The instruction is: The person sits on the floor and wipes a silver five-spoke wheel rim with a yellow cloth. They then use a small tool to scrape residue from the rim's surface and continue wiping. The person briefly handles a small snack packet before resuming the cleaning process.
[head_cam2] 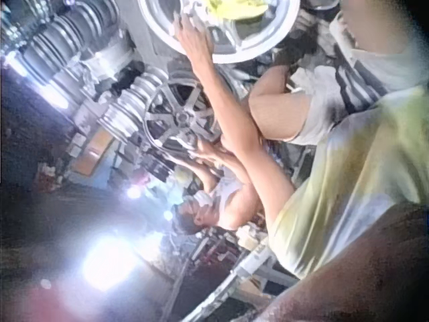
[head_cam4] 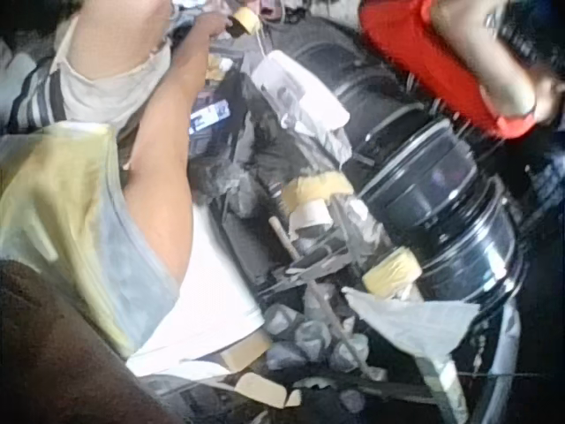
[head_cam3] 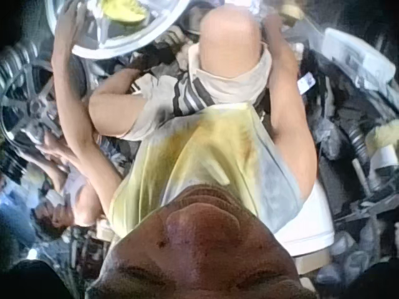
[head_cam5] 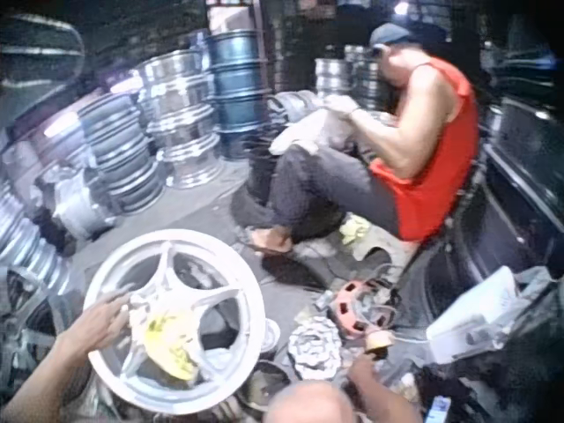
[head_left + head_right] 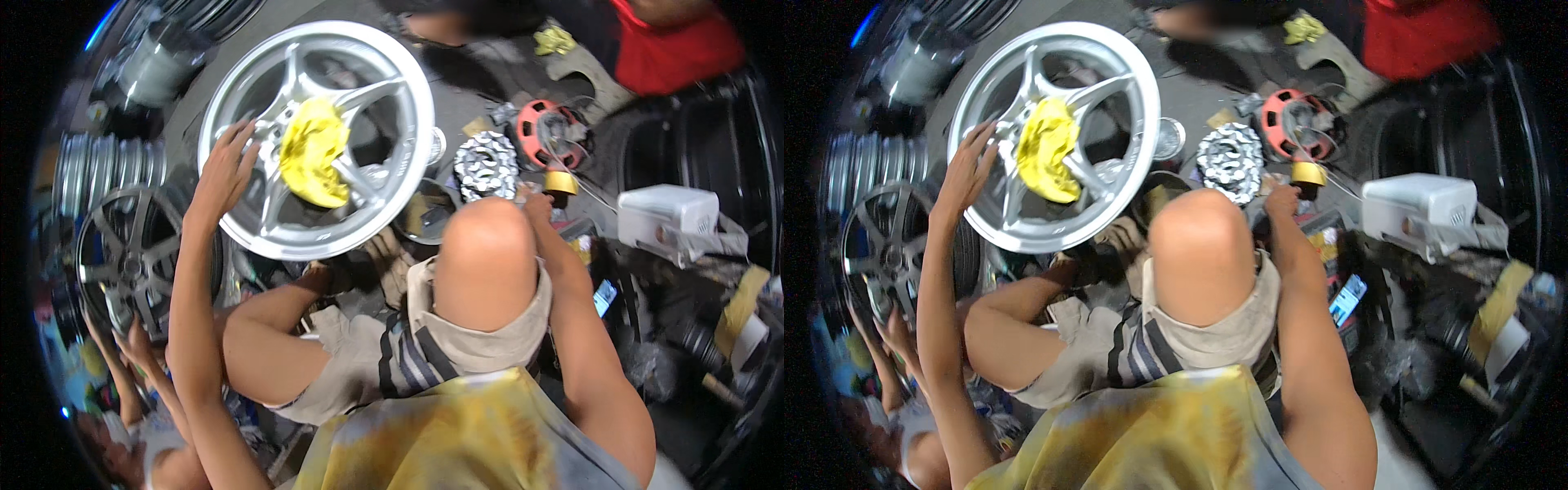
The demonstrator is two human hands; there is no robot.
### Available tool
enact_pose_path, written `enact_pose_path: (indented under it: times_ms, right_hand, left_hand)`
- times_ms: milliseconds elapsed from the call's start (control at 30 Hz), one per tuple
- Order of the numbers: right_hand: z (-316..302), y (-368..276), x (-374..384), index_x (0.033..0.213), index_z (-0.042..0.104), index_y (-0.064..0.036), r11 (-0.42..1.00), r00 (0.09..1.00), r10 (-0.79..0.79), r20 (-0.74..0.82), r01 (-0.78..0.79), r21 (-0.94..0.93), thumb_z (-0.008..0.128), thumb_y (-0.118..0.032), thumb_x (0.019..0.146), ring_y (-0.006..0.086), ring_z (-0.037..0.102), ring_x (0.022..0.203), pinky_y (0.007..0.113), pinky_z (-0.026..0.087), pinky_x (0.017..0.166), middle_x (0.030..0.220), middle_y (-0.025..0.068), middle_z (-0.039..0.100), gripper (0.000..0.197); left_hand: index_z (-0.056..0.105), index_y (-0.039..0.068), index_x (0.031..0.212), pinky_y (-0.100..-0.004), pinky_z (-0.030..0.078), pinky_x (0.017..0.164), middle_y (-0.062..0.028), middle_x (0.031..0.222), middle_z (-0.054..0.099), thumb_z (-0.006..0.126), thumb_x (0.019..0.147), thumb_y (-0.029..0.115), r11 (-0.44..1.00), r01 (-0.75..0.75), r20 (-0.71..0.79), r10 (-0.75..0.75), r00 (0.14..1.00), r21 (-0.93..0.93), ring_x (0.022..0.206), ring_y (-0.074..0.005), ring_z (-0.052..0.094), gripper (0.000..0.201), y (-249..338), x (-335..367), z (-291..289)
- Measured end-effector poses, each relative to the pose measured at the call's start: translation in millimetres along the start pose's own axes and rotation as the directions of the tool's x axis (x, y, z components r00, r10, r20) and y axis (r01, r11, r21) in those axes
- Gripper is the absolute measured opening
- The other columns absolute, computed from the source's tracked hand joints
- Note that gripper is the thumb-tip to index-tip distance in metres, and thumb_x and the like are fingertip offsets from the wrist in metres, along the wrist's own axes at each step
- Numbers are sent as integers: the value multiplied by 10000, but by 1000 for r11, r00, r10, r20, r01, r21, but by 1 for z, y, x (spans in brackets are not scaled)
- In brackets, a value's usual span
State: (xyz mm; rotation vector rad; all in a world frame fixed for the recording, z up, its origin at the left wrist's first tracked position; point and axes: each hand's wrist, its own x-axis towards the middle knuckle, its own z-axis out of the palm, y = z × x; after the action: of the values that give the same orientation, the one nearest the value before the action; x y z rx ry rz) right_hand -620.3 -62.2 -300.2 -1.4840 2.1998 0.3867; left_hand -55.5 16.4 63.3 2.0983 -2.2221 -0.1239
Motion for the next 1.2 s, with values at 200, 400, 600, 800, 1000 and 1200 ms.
enact_pose_path:
  times_ms: [200, 400, 600, 800, 1000, 1200]
  right_hand:
    - [-33, -14, -15, 1104, 714, -17, 933, 953, -297, 53, 302, -195, 565, -313, 958, 411, 692, 1080, 510, 559, 897, 1160, 235, 710, 362]
    - [-158, 22, -91, 1049, 580, -8, 837, 855, -518, 19, 502, 215, 585, -306, 939, 450, 648, 977, 480, 498, 834, 1015, 265, 679, 317]
    - [-230, 71, -153, 997, 562, 26, 881, 904, -421, -78, 428, 201, 672, -257, 919, 228, 588, 741, 390, 494, 719, 839, 143, 651, 314]
    - [-206, 89, -195, 1147, 690, -36, 863, 904, -409, -126, 428, 267, 778, -234, 837, 310, 707, 818, 424, 542, 761, 867, 193, 716, 378]
    - [-181, 89, -180, 1187, 684, -61, 744, 751, -660, -1, 653, -141, 703, -94, 797, 436, 665, 897, 504, 520, 813, 925, 232, 706, 392]
    - [-237, 67, -181, 1042, 671, -4, 702, 716, -698, 21, 690, -174, 674, -109, 837, 331, 676, 787, 427, 522, 725, 832, 201, 688, 231]
  left_hand:
    - [542, -4, 1412, -420, 394, 1120, -221, 1450, 522, 535, 1034, 278, 998, 62, 98, -63, 993, 10, 1320, -383, 515, 472, -4, 7, -6]
    - [575, -28, 1372, -406, 406, 1112, -222, 1448, 538, 587, 1008, 282, 996, 38, 67, -32, 997, -86, 1323, -382, 526, 479, -2, 7, -10]
    - [577, -27, 1372, -400, 443, 1047, -225, 1341, 607, 577, 1016, 295, 979, 85, 71, -73, 995, -185, 1222, -361, 600, 480, -6, -10, -21]
    - [585, 8, 1384, -419, 473, 1025, -196, 1349, 618, 597, 1015, 365, 935, 174, 131, -139, 982, -311, 1232, -312, 607, 513, -12, -24, -32]
    - [614, -12, 1343, -391, 477, 1011, -187, 1283, 663, 609, 1013, 337, 929, 150, 111, -118, 987, -338, 1175, -284, 637, 481, -9, -32, -36]
    - [645, -11, 1304, -381, 485, 999, -173, 1221, 696, 606, 1015, 341, 923, 93, 41, -84, 996, -374, 1140, -264, 654, 457, 10, -34, -51]
